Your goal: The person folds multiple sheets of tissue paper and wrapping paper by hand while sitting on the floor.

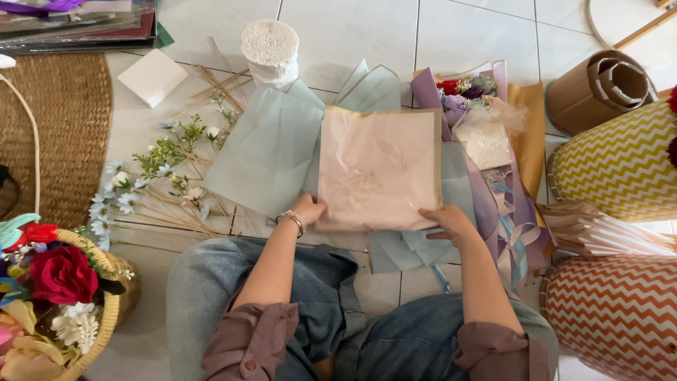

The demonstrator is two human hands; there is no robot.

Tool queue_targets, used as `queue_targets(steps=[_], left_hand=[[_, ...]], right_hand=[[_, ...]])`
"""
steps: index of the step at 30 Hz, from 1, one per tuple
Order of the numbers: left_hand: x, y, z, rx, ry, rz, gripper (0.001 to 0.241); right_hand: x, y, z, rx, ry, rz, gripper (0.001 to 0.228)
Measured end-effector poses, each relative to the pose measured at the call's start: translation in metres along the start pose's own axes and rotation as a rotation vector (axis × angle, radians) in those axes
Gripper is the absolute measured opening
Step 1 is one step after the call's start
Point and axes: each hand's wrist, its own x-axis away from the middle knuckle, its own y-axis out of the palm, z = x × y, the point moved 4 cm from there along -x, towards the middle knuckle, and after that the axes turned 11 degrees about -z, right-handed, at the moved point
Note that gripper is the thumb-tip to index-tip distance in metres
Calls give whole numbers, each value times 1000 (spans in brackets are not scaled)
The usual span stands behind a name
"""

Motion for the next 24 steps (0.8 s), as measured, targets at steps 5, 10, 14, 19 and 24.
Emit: queue_targets(steps=[5, 10, 14, 19, 24], left_hand=[[11, -7, 21, 311, 83, 235, 95], [1, -4, 26, 594, 247, 199, 73], [42, -15, 60, 632, 518, 125, 70], [20, -17, 55, 901, 856, 221, 50], [15, -30, 48, 1005, 974, 203, 52]], right_hand=[[3, 5, -1, 209, 58, -25, 59], [-2, -10, -4, 326, -83, 85, 48], [-10, -34, -7, 357, -303, 207, 39], [4, -29, -21, 266, -546, 160, 39], [-3, -20, -19, 75, -557, 17, 29]])
